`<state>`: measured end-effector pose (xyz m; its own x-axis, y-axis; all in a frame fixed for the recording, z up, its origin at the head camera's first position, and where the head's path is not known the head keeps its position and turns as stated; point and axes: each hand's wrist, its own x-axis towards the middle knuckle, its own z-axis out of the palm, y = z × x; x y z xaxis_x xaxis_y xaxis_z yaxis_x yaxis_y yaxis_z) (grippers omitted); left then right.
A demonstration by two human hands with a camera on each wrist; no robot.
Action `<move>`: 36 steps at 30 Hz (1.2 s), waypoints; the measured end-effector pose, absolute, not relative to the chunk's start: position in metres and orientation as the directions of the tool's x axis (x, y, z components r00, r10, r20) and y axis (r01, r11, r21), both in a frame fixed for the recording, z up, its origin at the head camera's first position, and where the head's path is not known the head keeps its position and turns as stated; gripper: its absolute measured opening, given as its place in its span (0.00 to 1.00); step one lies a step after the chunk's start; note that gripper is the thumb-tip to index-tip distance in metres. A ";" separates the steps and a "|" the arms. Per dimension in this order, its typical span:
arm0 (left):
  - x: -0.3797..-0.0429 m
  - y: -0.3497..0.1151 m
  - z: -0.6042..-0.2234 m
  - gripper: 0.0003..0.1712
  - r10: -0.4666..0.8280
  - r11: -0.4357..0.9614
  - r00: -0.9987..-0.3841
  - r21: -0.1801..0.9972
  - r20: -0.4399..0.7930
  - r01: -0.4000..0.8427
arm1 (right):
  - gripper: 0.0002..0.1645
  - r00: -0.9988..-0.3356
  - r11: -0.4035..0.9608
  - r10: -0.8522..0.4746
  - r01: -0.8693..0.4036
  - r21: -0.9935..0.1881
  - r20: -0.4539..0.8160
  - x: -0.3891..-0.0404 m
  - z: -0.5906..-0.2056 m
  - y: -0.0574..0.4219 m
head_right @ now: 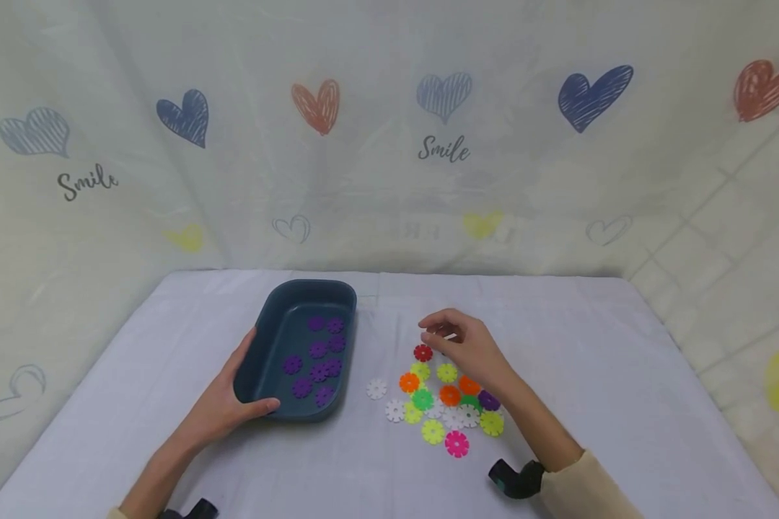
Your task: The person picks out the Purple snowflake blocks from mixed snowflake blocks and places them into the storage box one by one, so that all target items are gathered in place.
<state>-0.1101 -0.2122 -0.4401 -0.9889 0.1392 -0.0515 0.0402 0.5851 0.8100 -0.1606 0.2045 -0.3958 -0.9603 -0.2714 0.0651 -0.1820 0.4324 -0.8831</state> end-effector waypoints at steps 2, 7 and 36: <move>-0.110 -0.213 -0.440 0.74 0.140 0.584 -0.989 0.811 -0.050 0.042 | 0.17 -0.960 0.437 -0.271 -0.184 -0.880 0.067 -0.159 -0.398 0.208; -0.110 -0.214 -0.440 0.74 0.143 0.581 -0.989 0.812 -0.047 0.045 | 0.18 -0.964 0.466 -0.259 -0.176 -0.867 0.057 -0.155 -0.402 0.215; -0.110 -0.213 -0.441 0.74 0.131 0.579 -0.989 0.815 -0.065 0.023 | 0.19 -0.979 0.517 -0.203 -0.123 -0.847 0.019 -0.139 -0.407 0.243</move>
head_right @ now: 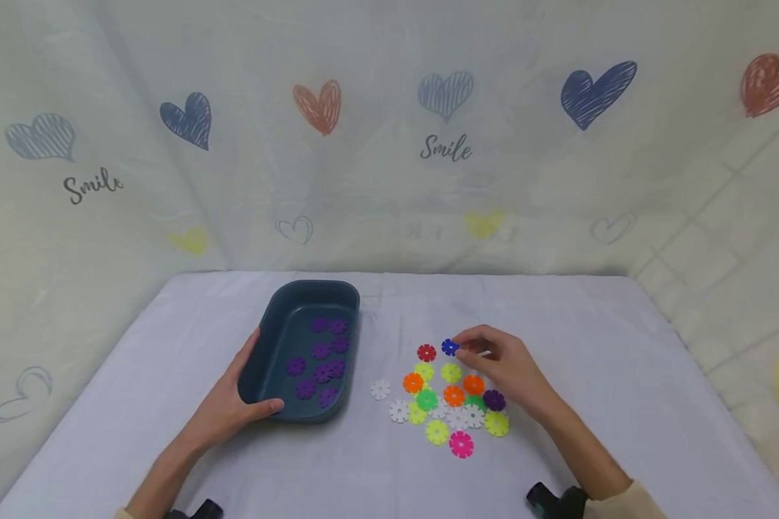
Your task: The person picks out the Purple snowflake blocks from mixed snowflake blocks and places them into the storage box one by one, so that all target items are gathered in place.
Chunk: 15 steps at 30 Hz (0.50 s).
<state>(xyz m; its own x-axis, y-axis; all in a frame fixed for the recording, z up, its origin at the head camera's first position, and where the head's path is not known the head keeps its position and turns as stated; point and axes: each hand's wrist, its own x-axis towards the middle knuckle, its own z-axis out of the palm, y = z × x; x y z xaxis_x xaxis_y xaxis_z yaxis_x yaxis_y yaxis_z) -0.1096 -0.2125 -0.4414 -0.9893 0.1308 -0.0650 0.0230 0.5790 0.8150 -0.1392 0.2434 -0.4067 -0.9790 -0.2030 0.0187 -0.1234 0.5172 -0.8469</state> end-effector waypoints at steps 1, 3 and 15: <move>-0.110 -0.212 -0.441 0.74 0.132 0.578 -0.989 0.815 -0.065 0.023 | 0.19 -0.979 0.517 -0.203 -0.122 -0.847 0.016 -0.139 -0.407 0.245; -0.109 -0.213 -0.441 0.74 0.131 0.580 -0.989 0.814 -0.067 0.022 | 0.18 -0.979 0.514 -0.205 -0.115 -0.850 0.009 -0.139 -0.409 0.247; -0.110 -0.212 -0.442 0.73 0.128 0.582 -0.989 0.813 -0.070 0.018 | 0.17 -0.982 0.569 -0.189 -0.102 -0.816 -0.009 -0.135 -0.415 0.267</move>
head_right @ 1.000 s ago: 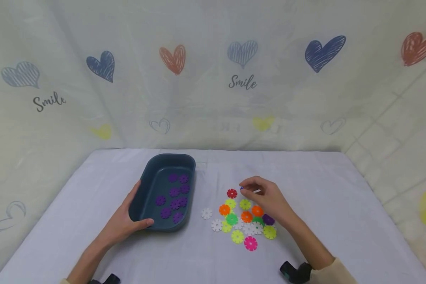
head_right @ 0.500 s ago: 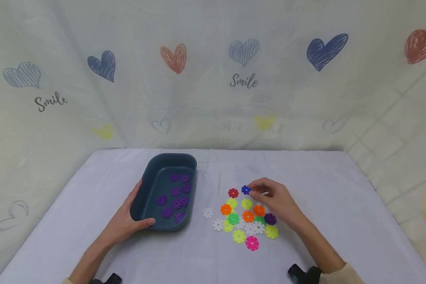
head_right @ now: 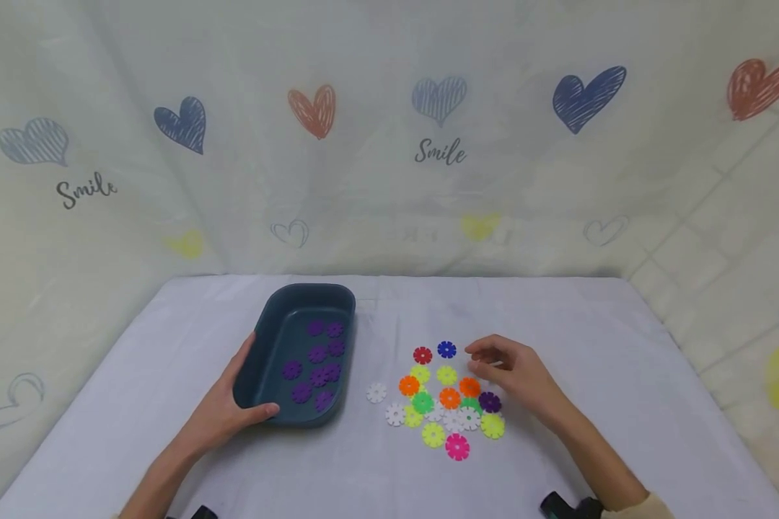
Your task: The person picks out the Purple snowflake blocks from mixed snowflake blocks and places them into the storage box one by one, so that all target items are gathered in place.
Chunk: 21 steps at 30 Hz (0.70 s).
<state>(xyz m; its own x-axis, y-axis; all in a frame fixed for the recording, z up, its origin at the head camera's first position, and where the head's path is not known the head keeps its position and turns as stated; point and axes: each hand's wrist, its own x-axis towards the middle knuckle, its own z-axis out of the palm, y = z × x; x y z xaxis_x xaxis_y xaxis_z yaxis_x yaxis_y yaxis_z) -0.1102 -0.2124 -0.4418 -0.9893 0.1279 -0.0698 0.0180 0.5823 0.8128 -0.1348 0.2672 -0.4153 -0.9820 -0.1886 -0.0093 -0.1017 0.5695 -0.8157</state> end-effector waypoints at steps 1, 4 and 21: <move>-0.110 -0.213 -0.442 0.73 0.129 0.583 -0.989 0.812 -0.069 0.020 | 0.17 -0.982 0.572 -0.190 -0.099 -0.814 -0.013 -0.134 -0.415 0.268; -0.111 -0.213 -0.441 0.73 0.132 0.584 -0.989 0.812 -0.064 0.025 | 0.18 -0.980 0.585 -0.197 -0.105 -0.804 -0.016 -0.133 -0.415 0.272; -0.111 -0.213 -0.441 0.74 0.134 0.588 -0.988 0.809 -0.073 0.020 | 0.18 -0.962 0.580 -0.264 -0.100 -0.808 -0.071 -0.130 -0.419 0.292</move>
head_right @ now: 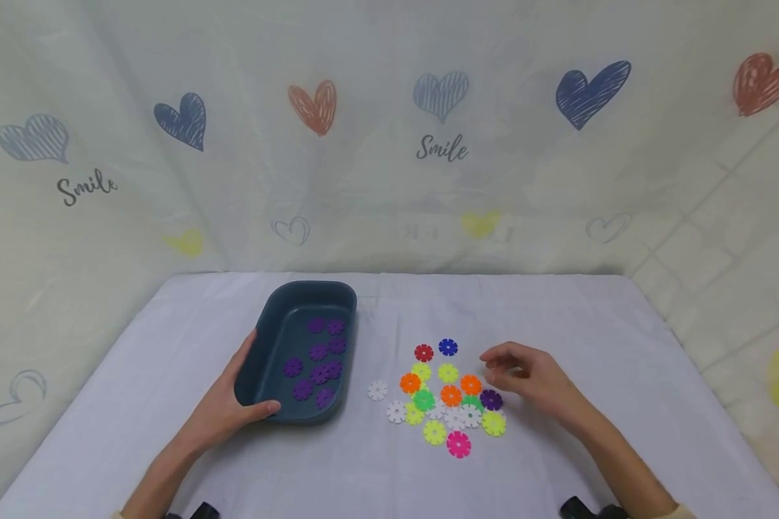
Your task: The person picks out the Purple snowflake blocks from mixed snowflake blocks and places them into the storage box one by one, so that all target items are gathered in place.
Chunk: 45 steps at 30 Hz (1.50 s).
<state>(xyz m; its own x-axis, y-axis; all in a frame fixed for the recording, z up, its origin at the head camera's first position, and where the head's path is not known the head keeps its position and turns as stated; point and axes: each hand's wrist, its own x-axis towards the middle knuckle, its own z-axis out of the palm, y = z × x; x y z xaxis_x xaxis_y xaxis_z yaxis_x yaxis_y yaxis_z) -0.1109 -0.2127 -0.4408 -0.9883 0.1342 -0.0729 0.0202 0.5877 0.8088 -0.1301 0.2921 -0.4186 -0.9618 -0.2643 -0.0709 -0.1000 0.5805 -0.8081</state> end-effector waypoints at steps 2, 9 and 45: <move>-0.111 -0.212 -0.441 0.74 0.134 0.588 -0.988 0.808 -0.076 0.018 | 0.18 -0.960 0.580 -0.269 -0.095 -0.809 -0.080 -0.130 -0.419 0.294; -0.111 -0.210 -0.439 0.74 0.130 0.585 -0.988 0.811 -0.084 0.008 | 0.19 -0.949 0.589 -0.299 -0.103 -0.801 -0.097 -0.129 -0.419 0.300; -0.111 -0.213 -0.443 0.74 0.129 0.592 -0.989 0.806 -0.075 0.016 | 0.21 -0.855 0.636 -0.514 -0.330 -0.697 -0.065 -0.130 -0.427 0.308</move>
